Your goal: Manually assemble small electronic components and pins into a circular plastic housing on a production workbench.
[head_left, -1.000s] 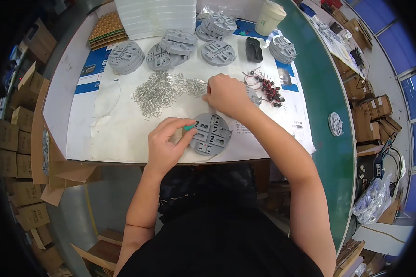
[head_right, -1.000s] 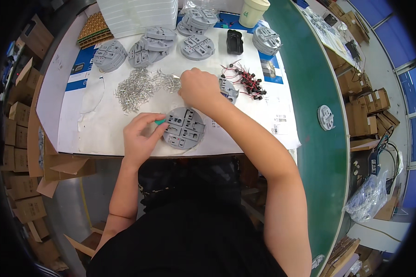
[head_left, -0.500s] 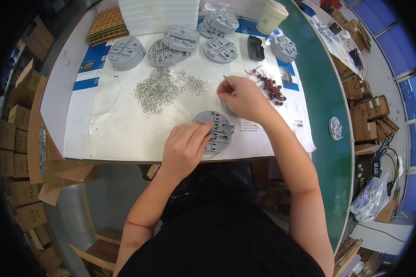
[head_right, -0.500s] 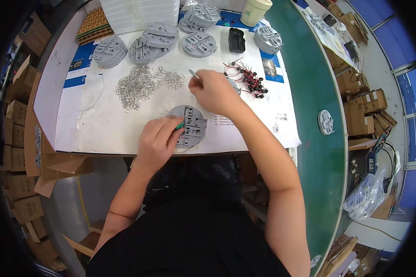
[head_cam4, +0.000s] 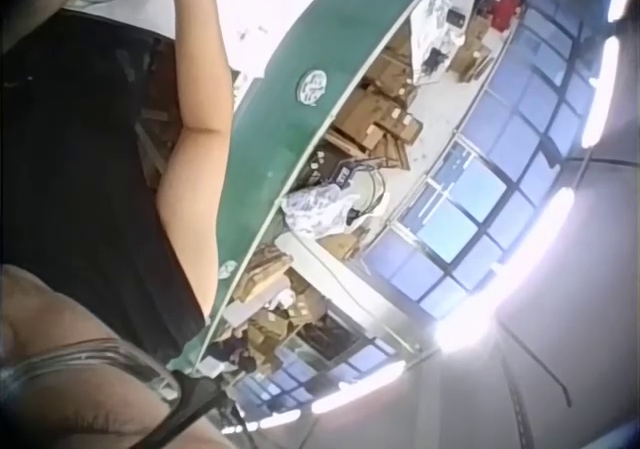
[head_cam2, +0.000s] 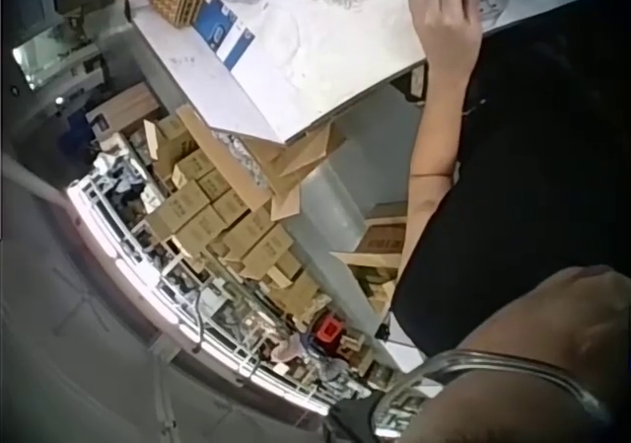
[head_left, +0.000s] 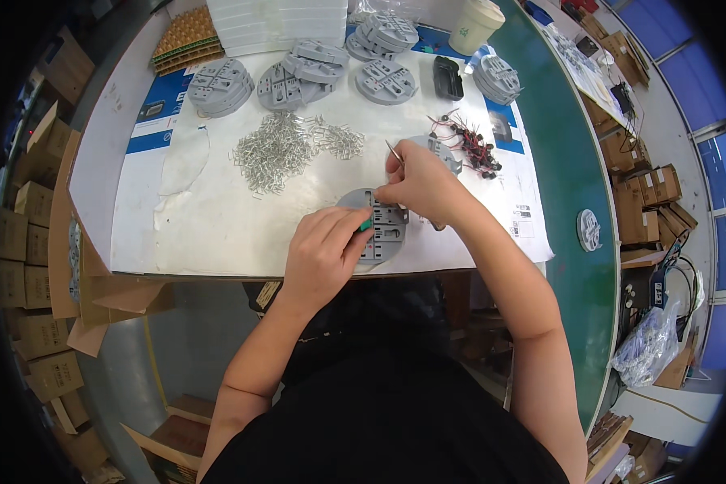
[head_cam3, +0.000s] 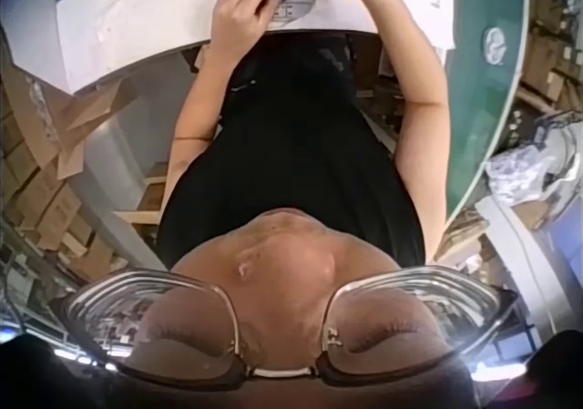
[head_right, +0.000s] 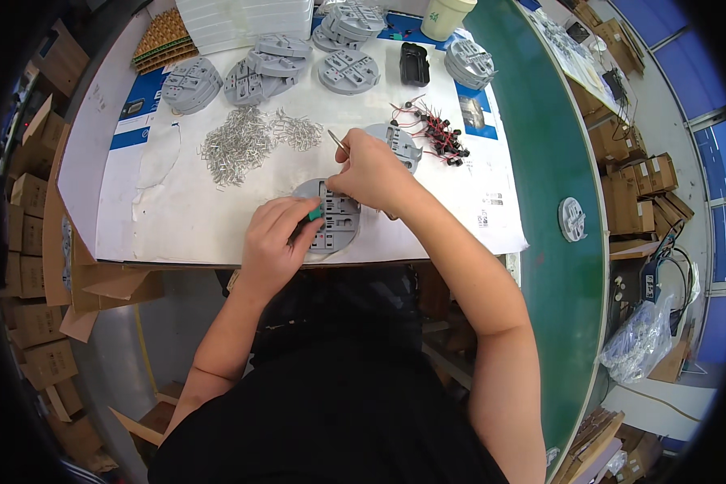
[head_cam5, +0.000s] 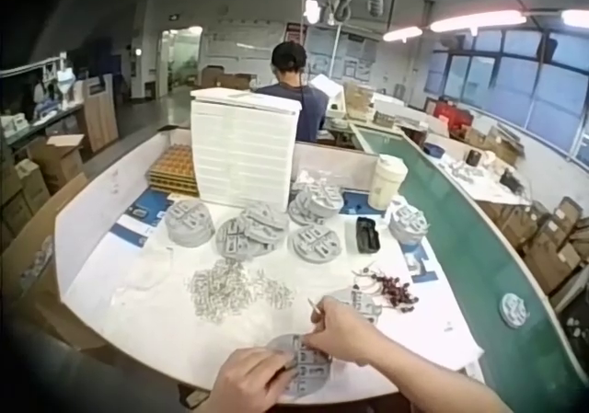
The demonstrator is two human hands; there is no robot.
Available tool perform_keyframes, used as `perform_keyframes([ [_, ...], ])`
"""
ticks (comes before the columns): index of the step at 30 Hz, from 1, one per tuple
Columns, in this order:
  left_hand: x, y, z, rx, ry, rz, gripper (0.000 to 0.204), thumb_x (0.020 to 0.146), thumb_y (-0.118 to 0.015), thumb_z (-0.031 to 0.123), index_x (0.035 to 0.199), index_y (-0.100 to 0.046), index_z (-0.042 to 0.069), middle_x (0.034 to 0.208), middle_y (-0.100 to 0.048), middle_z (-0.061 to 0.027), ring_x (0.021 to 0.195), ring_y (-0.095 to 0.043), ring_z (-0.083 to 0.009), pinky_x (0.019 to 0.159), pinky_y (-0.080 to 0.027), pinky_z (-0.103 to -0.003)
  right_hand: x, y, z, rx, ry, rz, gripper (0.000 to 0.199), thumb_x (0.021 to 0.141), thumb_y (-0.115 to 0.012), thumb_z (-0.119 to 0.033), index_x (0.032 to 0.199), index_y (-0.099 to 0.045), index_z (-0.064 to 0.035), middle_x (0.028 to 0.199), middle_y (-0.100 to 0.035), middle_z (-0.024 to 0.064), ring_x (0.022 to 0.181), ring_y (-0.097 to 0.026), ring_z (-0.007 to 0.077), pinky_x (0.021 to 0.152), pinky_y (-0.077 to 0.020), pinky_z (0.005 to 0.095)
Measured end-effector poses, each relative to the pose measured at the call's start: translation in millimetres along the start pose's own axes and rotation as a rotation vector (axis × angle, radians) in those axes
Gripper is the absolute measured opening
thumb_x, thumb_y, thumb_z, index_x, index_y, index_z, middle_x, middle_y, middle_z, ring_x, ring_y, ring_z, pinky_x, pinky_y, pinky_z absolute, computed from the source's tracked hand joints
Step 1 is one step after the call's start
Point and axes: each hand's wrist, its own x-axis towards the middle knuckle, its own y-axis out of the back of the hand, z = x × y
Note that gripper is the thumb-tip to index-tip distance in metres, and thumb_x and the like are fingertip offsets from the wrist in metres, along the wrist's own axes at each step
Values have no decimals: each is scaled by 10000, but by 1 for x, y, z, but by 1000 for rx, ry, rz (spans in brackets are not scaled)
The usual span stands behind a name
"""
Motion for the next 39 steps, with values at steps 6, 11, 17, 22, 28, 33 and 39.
perform_keyframes([
  [6,0,0,0,2,10,1,263,853,-817,74,1101,-734,47,1012,-748,-78,997,-710,-284,874,-530,-397,-2,-10,-6,-75,81,101,376,812,-872,-200,974,-609,15,843,-686,122,739,-670,204,666,-531,354],
  [11,-2,1,-1,-12,25,10,259,849,-820,74,1093,-736,48,1000,-746,-79,996,-710,-293,877,-531,-403,-14,-5,-3,-86,87,57,269,865,-809,-139,1086,-705,-26,864,-699,126,684,-683,256,636,-530,371],
  [17,2,3,-5,-76,34,-1,273,863,-823,90,1121,-744,50,975,-738,-90,944,-706,-292,817,-546,-388,-60,-27,30,-443,492,273,444,884,-750,-89,1315,-737,-192,990,-680,66,699,-701,318,605,-555,418],
  [22,12,14,-5,-260,309,-116,286,896,-812,108,1171,-751,59,947,-727,-105,817,-687,-273,712,-546,-353,-69,-37,31,-434,472,309,486,865,-762,-94,1338,-726,-203,1079,-653,47,700,-704,307,599,-564,428],
  [28,37,15,-17,-249,355,-287,272,921,-790,142,1179,-754,66,936,-722,-114,741,-676,-268,676,-538,-359,-82,-58,37,-350,407,444,323,897,-795,-189,1205,-720,-128,1119,-645,33,683,-700,287,544,-542,405],
  [33,62,15,-12,-85,195,-435,240,931,-767,184,1141,-758,70,942,-726,-107,784,-699,-288,688,-547,-396,-89,-65,28,-340,332,486,276,923,-797,-267,1102,-692,-86,1129,-650,33,672,-696,279,513,-529,398],
  [39,82,12,2,243,27,-639,230,932,-747,226,1114,-756,86,942,-724,-88,836,-715,-330,723,-561,-443,-89,-59,32,-300,338,476,230,922,-789,-224,1115,-721,-119,1152,-661,34,669,-694,290,541,-544,384],
])
